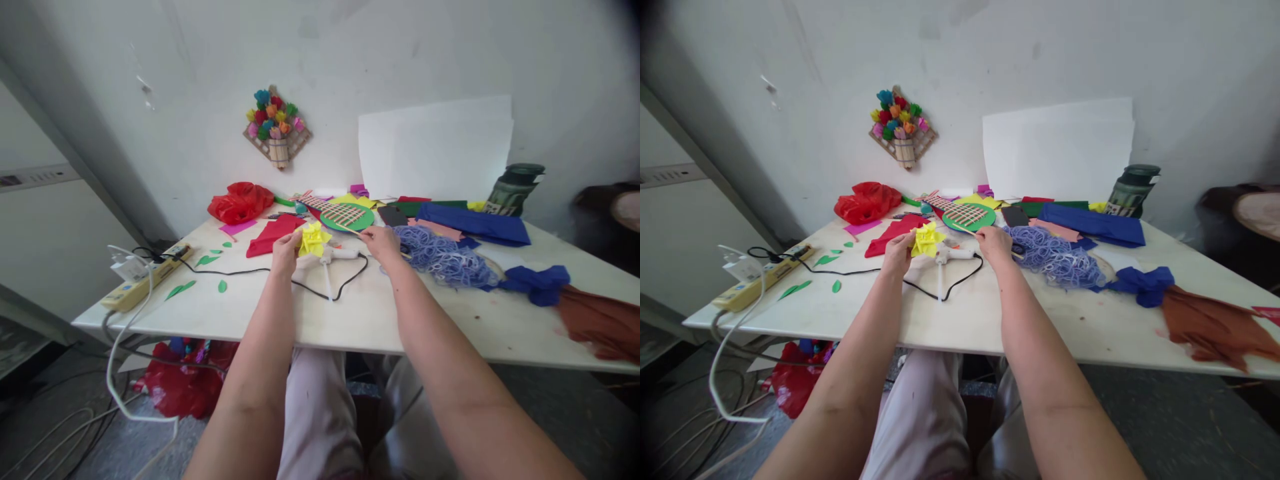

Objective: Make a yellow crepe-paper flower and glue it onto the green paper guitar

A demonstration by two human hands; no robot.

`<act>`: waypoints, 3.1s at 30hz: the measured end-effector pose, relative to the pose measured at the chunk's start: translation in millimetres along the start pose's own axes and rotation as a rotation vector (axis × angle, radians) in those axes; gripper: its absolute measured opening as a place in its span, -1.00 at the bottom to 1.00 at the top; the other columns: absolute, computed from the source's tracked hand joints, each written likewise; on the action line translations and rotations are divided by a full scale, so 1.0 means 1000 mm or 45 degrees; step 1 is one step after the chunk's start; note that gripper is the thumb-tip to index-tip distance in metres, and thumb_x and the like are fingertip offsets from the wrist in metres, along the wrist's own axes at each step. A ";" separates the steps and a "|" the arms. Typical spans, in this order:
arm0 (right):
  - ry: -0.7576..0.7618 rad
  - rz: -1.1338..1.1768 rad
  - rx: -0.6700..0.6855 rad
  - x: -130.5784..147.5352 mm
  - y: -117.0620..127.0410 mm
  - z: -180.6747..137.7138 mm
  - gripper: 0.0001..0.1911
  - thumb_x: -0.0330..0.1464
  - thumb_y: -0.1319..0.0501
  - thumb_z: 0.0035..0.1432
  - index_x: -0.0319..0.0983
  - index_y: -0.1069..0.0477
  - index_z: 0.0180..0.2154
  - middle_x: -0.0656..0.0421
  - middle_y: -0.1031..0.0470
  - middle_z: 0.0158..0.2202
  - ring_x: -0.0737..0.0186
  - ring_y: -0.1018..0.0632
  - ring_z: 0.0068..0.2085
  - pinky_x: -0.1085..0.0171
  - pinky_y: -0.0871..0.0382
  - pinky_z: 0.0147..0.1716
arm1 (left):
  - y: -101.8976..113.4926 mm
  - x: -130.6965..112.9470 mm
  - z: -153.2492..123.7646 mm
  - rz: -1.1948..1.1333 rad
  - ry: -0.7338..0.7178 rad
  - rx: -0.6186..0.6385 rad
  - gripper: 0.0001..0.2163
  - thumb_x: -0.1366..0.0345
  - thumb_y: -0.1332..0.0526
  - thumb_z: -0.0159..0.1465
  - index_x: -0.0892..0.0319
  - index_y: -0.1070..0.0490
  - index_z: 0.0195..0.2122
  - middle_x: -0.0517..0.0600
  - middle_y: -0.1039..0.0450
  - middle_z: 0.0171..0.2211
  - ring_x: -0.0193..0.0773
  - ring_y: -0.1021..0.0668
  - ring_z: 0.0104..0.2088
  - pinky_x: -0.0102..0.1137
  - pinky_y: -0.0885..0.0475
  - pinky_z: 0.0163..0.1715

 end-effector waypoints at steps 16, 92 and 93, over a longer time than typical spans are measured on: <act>0.204 -0.199 0.161 0.013 -0.020 -0.006 -0.61 -0.42 -0.05 0.13 -0.22 -0.51 -0.06 0.04 -0.53 -0.06 0.13 -0.49 -0.04 0.25 -0.31 -0.07 | 0.005 0.001 0.004 -0.037 -0.062 -0.032 -0.69 0.16 -0.47 -0.21 0.26 -0.50 -0.53 -0.03 -0.47 -0.59 -0.30 -0.51 -0.56 -0.43 -0.38 -0.55; 0.154 0.391 0.173 0.036 -0.025 -0.009 -0.68 -0.17 -0.25 0.02 -0.19 -0.53 -0.20 0.07 -0.59 -0.18 0.04 -0.57 -0.10 0.18 -0.43 -0.14 | 0.006 0.007 0.004 0.096 -0.001 -0.103 -0.70 0.15 -0.44 -0.17 0.27 -0.47 -0.55 -0.04 -0.42 -0.61 -0.28 -0.49 -0.54 -0.40 -0.39 -0.52; 0.154 0.389 0.173 0.036 -0.025 -0.009 -0.68 -0.17 -0.25 0.02 -0.20 -0.53 -0.20 0.07 -0.59 -0.17 0.04 -0.57 -0.10 0.19 -0.43 -0.14 | 0.007 0.007 0.004 0.095 -0.005 -0.109 -0.70 0.15 -0.44 -0.17 0.28 -0.47 -0.55 -0.04 -0.42 -0.61 -0.28 -0.48 -0.55 -0.40 -0.39 -0.53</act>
Point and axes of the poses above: each hand's wrist, its own z-axis towards the middle knuckle, its own y-axis out of the back of the hand, x = y × z, the point moved 5 cm from there along z, towards the middle knuckle
